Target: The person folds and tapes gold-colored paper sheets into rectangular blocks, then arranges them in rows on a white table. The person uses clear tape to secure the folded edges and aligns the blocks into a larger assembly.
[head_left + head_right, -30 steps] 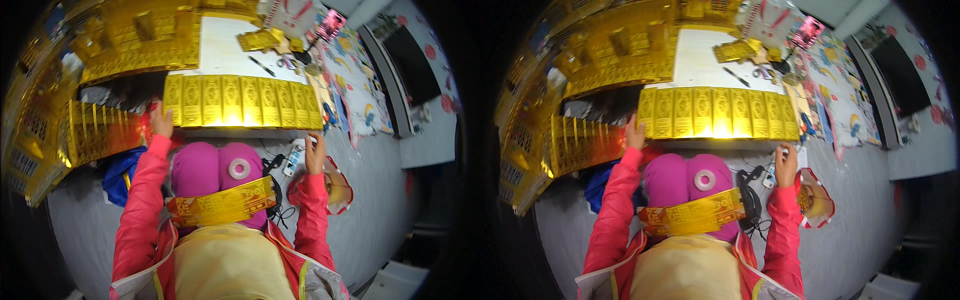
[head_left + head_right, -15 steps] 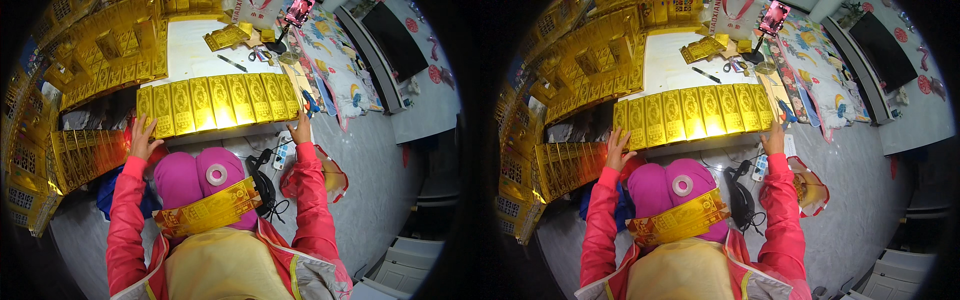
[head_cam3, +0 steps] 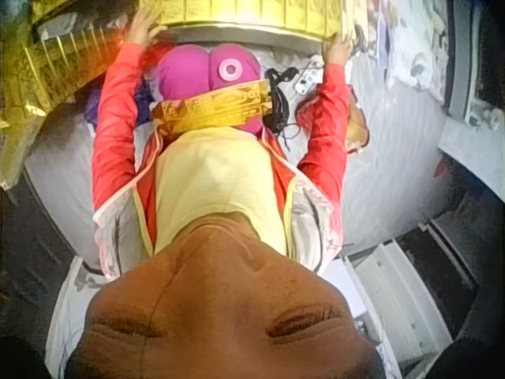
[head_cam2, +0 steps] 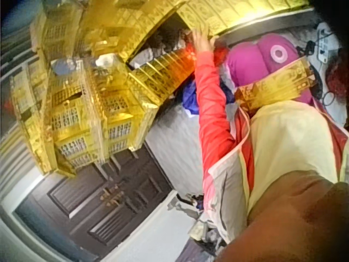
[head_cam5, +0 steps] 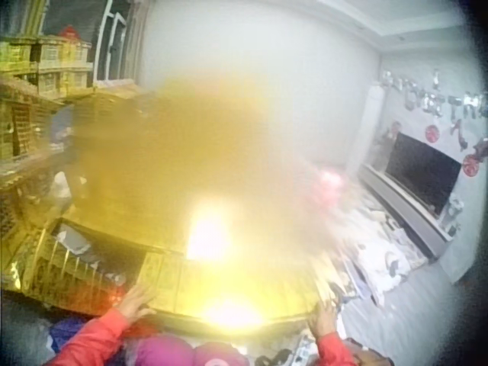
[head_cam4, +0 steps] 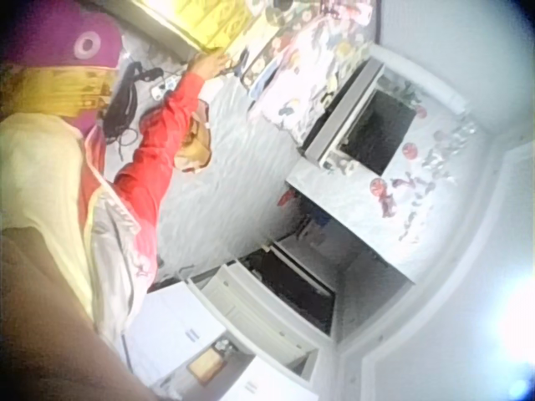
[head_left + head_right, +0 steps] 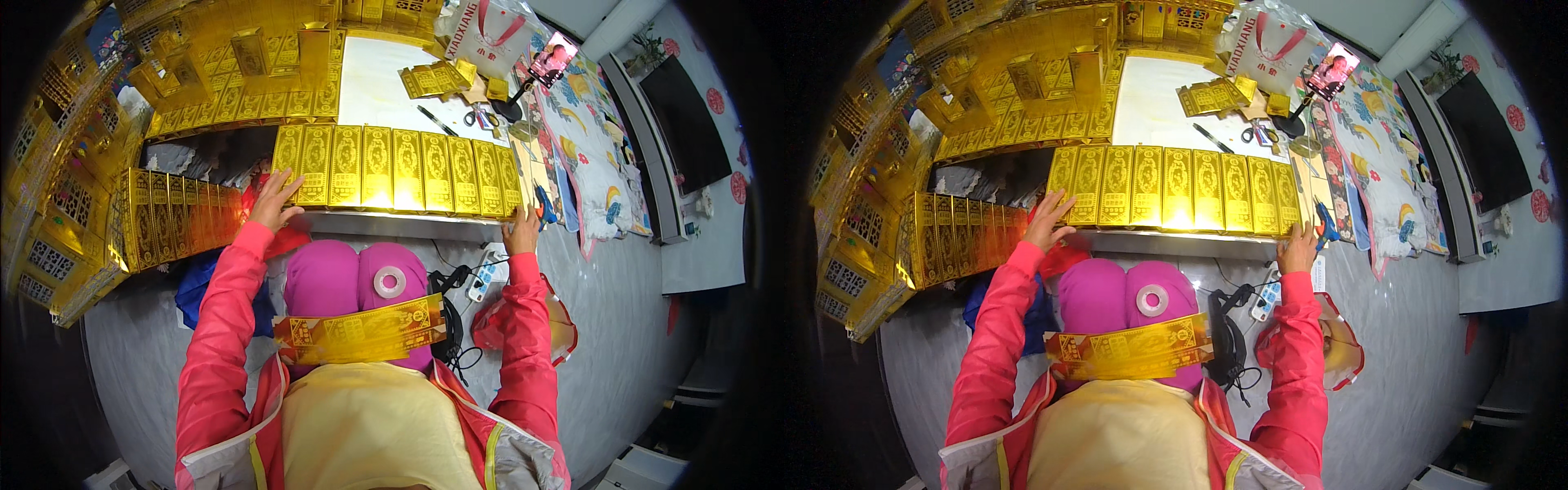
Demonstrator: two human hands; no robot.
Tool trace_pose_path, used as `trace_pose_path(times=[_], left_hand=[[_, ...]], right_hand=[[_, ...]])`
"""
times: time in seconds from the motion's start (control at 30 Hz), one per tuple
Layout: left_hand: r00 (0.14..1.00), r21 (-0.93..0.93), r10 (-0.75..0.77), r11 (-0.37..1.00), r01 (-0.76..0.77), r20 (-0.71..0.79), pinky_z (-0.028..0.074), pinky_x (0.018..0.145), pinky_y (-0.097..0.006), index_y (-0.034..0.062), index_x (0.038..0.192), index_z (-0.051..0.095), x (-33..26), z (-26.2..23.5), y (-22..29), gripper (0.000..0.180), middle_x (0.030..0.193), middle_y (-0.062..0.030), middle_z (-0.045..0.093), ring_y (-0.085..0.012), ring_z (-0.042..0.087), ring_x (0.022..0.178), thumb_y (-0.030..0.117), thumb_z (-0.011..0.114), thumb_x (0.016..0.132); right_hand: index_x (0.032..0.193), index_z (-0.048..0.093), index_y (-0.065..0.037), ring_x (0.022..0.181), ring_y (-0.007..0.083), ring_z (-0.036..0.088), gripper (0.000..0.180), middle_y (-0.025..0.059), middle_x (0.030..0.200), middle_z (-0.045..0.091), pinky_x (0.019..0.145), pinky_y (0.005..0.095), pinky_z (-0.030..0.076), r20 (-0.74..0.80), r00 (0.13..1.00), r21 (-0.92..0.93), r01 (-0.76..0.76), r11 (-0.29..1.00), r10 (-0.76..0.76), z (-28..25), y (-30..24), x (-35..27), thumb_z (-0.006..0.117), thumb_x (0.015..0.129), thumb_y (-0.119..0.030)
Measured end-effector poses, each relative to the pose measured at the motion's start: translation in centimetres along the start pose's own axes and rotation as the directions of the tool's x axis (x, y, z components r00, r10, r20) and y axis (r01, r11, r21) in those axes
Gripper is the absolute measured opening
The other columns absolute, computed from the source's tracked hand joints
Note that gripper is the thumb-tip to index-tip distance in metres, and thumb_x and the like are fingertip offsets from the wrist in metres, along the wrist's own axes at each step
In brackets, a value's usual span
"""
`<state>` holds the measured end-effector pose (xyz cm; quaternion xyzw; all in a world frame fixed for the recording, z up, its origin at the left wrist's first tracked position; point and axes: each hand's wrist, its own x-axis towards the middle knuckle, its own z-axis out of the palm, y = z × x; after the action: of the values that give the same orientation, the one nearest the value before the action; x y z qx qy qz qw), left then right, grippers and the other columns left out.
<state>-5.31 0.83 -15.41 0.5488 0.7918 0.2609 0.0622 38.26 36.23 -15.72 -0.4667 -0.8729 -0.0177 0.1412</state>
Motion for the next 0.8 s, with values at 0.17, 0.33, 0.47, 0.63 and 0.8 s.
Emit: trace_pose_path(times=[0.17, 0.33, 0.47, 0.63, 0.8], left_hand=[[1.0, -0.004, 0.01, 1.0, -0.009, 0.028, 0.03, 0.115, -0.045, 0.024, 0.144, 0.046, 0.0, -0.3, 0.0, 0.069, 0.153, -0.014, 0.035, -0.0391, 0.027, 0.142, 0.021, 0.075, 0.081], [1.0, 0.004, 0.023, 1.0, -0.023, 0.014, 0.03, 0.115, -0.046, 0.0239, 0.143, 0.047, -0.1, -0.1, 0.0, 0.068, 0.153, -0.0125, 0.035, -0.0391, 0.027, 0.142, 0.021, 0.075, 0.082], [0.999, -0.006, 0.031, 0.999, -0.031, 0.018, 0.03, 0.115, -0.045, 0.0236, 0.143, 0.048, 0.2, -0.1, -0.3, 0.067, 0.153, -0.0124, 0.035, -0.0385, 0.026, 0.143, 0.02, 0.075, 0.081], [0.999, -0.022, 0.029, 0.999, -0.029, 0.017, 0.03, 0.115, -0.044, 0.0219, 0.142, 0.049, 1.2, -0.2, -0.5, 0.068, 0.152, -0.0122, 0.036, -0.0373, 0.027, 0.143, 0.018, 0.076, 0.08], [0.999, -0.027, 0.007, 1.0, -0.006, 0.036, 0.029, 0.116, -0.043, 0.0203, 0.141, 0.05, 1.8, -0.3, -0.6, 0.068, 0.151, -0.0127, 0.037, -0.0368, 0.028, 0.142, 0.017, 0.076, 0.078]], right_hand=[[0.138, 0.044, -0.007, 0.131, 0.0428, 0.038, 0.08, 0.0237, 0.147, 0.036, 0.108, 0.0445, 0.036, 0.011, 0.997, -0.039, -0.071, 0.997, 0.071, 0.2, -1.8, 0.6, 0.082, 0.071, -0.027], [0.141, 0.039, -0.006, 0.128, 0.0446, 0.042, 0.095, 0.0282, 0.144, 0.037, 0.105, 0.0449, 0.038, 0.014, 0.994, 0.062, -0.11, 0.992, 0.11, 0.9, 0.2, 1.1, 0.087, 0.065, -0.038], [0.138, 0.039, -0.001, 0.114, 0.0445, 0.052, 0.093, 0.0292, 0.124, 0.052, 0.097, 0.0462, 0.044, 0.04, 0.999, 0.28, -0.04, 0.959, 0.03, 1.6, 1.3, 1.2, 0.087, 0.066, -0.036], [0.135, 0.042, 0.0, 0.107, 0.0427, 0.056, 0.088, 0.0282, 0.118, 0.056, 0.092, 0.0454, 0.047, -0.002, 1.0, 0.245, -0.007, 0.97, 0.008, 1.7, 0.9, 1.4, 0.085, 0.069, -0.038], [0.134, 0.044, 0.001, 0.102, 0.0419, 0.058, 0.085, 0.0275, 0.114, 0.057, 0.088, 0.0449, 0.048, 0.0, 1.0, 0.236, 0.007, 0.972, -0.008, 1.5, 0.6, 2.0, 0.084, 0.07, -0.039]])
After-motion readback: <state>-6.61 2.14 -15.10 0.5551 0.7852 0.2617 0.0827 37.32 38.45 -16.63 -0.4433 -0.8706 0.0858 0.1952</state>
